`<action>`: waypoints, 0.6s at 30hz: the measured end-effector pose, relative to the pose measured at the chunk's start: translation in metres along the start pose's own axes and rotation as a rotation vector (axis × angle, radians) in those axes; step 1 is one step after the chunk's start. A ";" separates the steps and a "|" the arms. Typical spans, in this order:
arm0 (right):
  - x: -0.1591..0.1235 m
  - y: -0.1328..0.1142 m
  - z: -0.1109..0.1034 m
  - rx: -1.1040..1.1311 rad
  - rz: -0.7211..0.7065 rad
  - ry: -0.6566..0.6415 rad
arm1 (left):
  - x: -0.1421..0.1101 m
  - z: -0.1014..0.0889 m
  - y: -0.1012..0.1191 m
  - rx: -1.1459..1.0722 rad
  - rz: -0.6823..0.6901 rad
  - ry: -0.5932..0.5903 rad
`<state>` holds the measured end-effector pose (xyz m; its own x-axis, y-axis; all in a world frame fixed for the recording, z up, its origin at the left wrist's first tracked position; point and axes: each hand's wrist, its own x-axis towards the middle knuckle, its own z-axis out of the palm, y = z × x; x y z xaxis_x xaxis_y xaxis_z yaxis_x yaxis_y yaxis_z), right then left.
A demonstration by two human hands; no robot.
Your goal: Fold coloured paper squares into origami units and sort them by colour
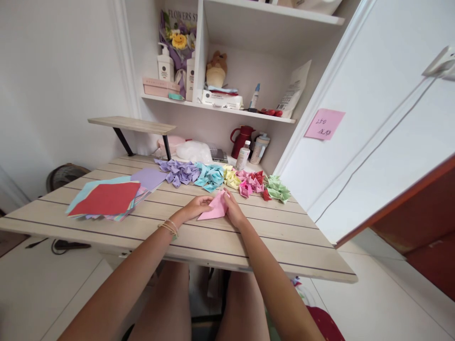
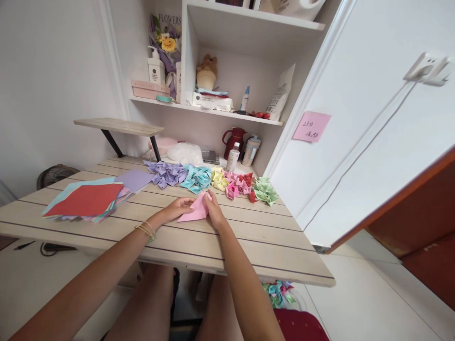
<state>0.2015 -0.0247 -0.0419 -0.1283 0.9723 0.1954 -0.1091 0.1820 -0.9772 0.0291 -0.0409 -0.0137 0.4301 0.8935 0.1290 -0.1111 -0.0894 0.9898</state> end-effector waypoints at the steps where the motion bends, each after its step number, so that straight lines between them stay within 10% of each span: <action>1: 0.000 -0.001 0.000 0.071 0.019 0.024 | 0.000 0.000 0.001 -0.008 0.009 0.012; 6: -0.004 -0.010 -0.002 0.301 0.037 0.085 | 0.002 -0.004 0.001 -0.057 0.082 0.157; 18: -0.006 -0.014 0.002 0.163 0.094 -0.012 | 0.003 0.000 -0.006 -0.043 0.009 0.066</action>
<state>0.2019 -0.0334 -0.0290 -0.1569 0.9820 0.1055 -0.2540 0.0631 -0.9651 0.0313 -0.0378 -0.0196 0.3694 0.9198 0.1326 -0.1540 -0.0801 0.9848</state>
